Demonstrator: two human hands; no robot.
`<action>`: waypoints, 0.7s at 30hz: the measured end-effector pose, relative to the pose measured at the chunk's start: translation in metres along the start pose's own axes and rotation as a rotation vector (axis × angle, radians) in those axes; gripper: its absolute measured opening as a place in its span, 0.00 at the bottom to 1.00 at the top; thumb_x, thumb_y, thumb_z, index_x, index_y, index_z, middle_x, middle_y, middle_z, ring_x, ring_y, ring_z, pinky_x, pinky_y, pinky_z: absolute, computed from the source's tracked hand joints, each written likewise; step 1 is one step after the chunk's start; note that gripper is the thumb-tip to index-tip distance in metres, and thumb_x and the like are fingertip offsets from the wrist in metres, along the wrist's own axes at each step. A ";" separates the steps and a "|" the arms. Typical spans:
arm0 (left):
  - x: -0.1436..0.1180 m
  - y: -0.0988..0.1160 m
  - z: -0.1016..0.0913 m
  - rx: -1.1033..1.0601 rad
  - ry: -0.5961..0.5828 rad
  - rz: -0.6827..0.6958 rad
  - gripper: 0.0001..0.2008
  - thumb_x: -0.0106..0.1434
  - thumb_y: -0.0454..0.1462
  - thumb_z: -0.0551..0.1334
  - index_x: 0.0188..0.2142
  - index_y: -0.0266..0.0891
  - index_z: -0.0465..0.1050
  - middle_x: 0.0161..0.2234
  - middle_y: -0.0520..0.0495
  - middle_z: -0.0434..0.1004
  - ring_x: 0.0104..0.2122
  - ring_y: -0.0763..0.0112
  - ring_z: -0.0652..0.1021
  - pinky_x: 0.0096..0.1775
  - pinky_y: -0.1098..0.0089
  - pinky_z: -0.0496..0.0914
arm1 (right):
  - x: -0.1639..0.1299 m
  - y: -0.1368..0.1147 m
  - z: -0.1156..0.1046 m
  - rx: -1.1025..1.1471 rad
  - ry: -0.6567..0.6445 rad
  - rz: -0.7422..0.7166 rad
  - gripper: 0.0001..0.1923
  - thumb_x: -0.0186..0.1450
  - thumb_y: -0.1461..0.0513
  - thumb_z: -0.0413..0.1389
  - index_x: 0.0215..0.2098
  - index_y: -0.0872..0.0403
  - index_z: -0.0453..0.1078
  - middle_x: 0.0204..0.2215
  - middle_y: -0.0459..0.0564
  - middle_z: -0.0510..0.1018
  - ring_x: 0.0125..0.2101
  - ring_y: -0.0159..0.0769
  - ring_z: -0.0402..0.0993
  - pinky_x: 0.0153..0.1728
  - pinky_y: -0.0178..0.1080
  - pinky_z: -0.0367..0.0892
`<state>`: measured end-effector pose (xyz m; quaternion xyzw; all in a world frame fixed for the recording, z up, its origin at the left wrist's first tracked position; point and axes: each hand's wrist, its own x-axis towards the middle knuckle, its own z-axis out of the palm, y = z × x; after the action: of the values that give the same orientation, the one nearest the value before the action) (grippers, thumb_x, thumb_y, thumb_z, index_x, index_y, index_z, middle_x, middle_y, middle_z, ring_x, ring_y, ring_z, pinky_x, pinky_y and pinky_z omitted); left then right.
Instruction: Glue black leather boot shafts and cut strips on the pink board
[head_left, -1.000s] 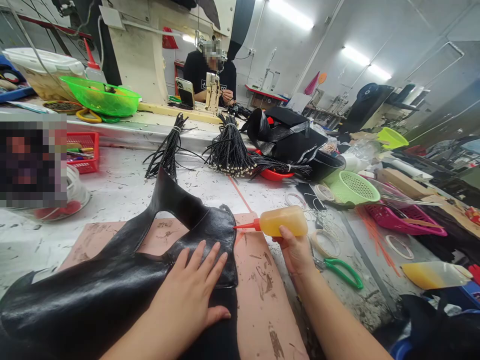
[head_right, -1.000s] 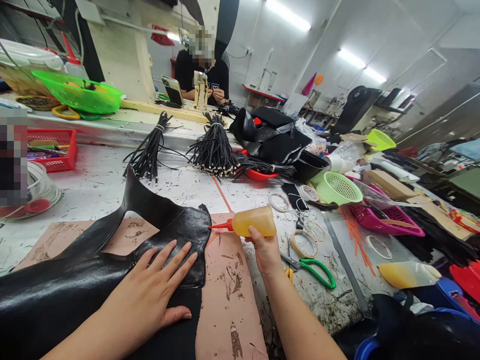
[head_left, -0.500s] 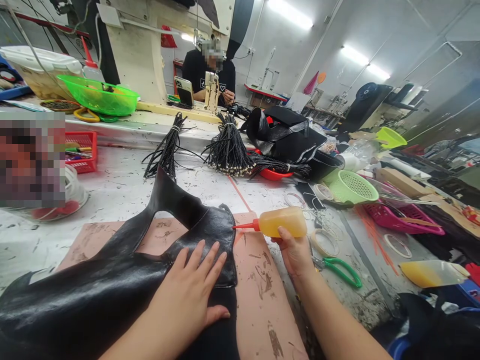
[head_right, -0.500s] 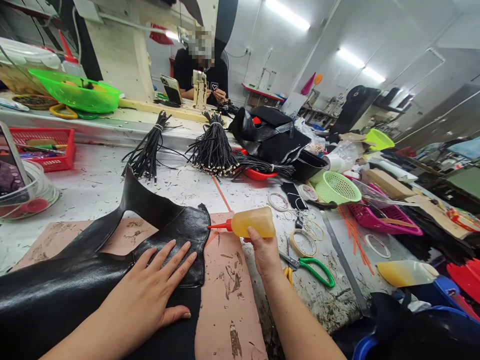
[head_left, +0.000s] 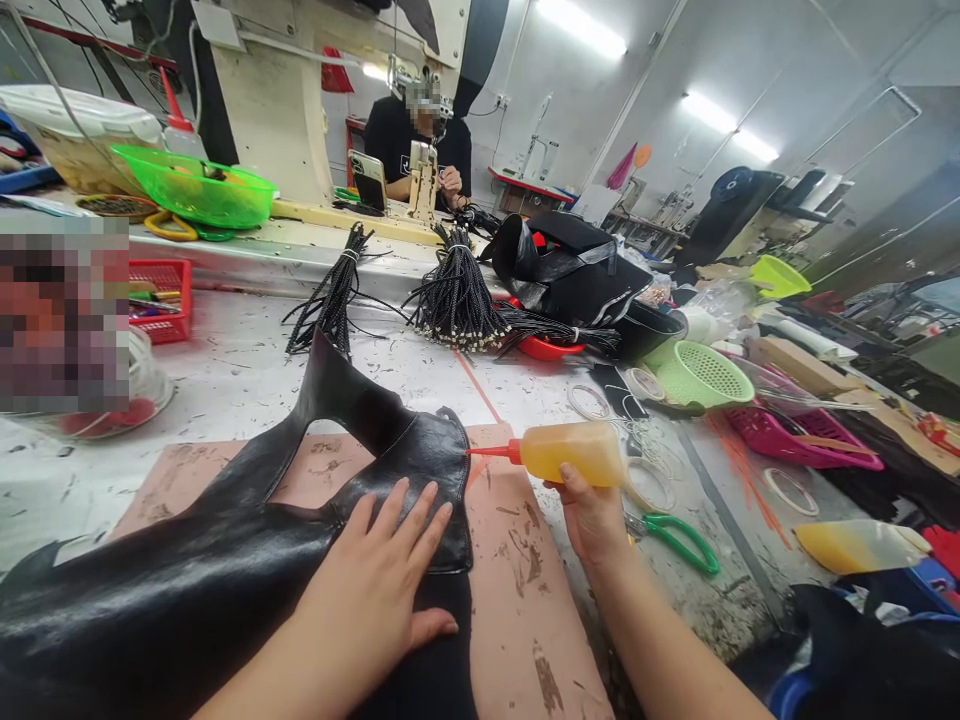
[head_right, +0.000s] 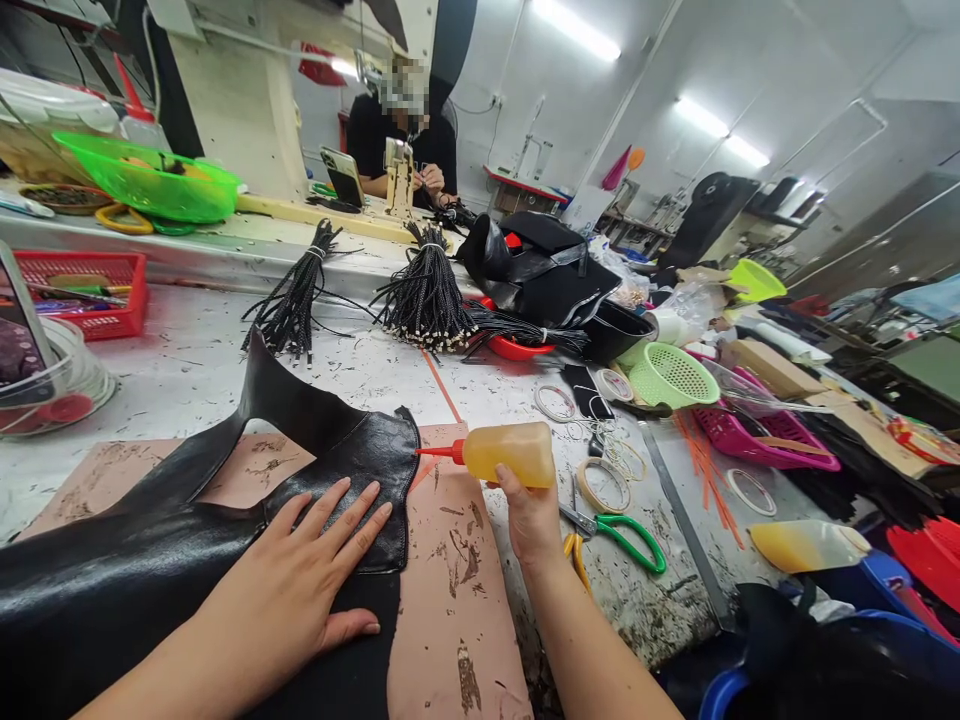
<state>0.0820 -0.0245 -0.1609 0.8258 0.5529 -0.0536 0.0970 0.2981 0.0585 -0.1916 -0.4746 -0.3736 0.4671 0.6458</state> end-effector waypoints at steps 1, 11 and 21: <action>0.000 0.000 -0.001 0.000 -0.007 -0.002 0.40 0.55 0.60 0.53 0.60 0.41 0.51 0.61 0.43 0.46 0.60 0.44 0.54 0.55 0.44 0.55 | 0.000 0.000 -0.001 -0.008 -0.013 -0.002 0.24 0.42 0.57 0.66 0.38 0.52 0.69 0.29 0.45 0.74 0.30 0.35 0.70 0.23 0.35 0.66; -0.001 0.001 0.000 0.010 -0.011 -0.006 0.40 0.55 0.60 0.53 0.60 0.41 0.50 0.61 0.44 0.45 0.60 0.45 0.54 0.55 0.44 0.55 | -0.003 0.002 -0.003 0.000 -0.044 0.015 0.23 0.42 0.58 0.66 0.36 0.52 0.69 0.29 0.45 0.75 0.29 0.33 0.71 0.23 0.33 0.67; -0.001 0.002 0.000 0.030 0.013 0.003 0.40 0.54 0.60 0.53 0.60 0.41 0.50 0.61 0.44 0.47 0.60 0.45 0.55 0.54 0.45 0.56 | -0.005 -0.004 -0.002 -0.043 -0.058 0.030 0.20 0.43 0.56 0.66 0.31 0.53 0.69 0.27 0.45 0.74 0.27 0.33 0.70 0.21 0.33 0.66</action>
<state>0.0833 -0.0256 -0.1605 0.8283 0.5515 -0.0564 0.0812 0.2998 0.0522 -0.1883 -0.4801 -0.3947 0.4821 0.6174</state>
